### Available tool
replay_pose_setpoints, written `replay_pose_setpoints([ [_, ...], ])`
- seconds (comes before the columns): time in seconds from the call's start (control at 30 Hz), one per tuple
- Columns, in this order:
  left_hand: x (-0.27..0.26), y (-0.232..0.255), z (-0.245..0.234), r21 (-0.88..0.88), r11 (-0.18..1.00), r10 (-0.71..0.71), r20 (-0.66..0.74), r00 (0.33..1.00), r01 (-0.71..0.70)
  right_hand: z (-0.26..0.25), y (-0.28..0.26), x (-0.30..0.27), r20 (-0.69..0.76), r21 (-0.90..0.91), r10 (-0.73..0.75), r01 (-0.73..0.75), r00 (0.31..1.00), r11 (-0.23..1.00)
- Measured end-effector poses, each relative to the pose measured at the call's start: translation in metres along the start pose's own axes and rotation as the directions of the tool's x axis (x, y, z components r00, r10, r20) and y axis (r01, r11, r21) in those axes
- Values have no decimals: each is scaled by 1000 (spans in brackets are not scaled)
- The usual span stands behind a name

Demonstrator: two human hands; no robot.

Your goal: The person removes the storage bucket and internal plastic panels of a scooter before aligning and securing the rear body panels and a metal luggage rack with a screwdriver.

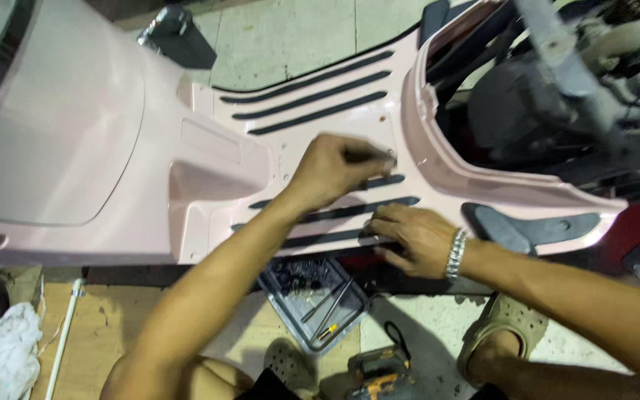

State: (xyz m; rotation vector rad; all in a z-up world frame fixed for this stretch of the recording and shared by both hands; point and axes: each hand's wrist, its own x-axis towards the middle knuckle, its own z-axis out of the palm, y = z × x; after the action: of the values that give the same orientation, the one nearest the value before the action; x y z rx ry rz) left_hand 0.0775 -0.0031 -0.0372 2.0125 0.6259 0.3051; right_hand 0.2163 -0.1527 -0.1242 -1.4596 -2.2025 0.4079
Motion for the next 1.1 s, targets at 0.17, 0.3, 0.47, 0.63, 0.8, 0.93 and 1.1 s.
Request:
replay_pose_setpoints([
  [0.17, 96, -9, 26, -119, 989, 54, -260, 964, -87, 1, 23, 10, 58, 231, 154, -163, 986, 959],
  [0.3, 129, -19, 28, -83, 987, 119, -225, 967, -141, -2, 26, 10, 38, 281, 165, -169, 986, 945],
  [0.47, 137, -25, 27, -214, 962, 148, -119, 982, -171, -5, 26, 8, 23, 291, 155, -155, 988, 944],
  [0.63, 141, -22, 34, -153, 980, 109, -136, 985, -129, -6, 26, 9, 50, 294, 171, -178, 984, 939],
  [0.8, 144, -18, 35, -41, 979, 194, -135, 972, -201, -8, 25, 9, 45, 277, 165, -171, 985, 946],
  [0.93, 144, -14, 33, 51, 980, 195, -116, 974, -190, -7, 25, 12, 136, 243, 216, -244, 967, 939],
  [1.1, 147, -14, 33, 151, 902, 416, -63, 907, -403, -5, 27, 10, 104, 266, 196, -217, 975, 939],
])
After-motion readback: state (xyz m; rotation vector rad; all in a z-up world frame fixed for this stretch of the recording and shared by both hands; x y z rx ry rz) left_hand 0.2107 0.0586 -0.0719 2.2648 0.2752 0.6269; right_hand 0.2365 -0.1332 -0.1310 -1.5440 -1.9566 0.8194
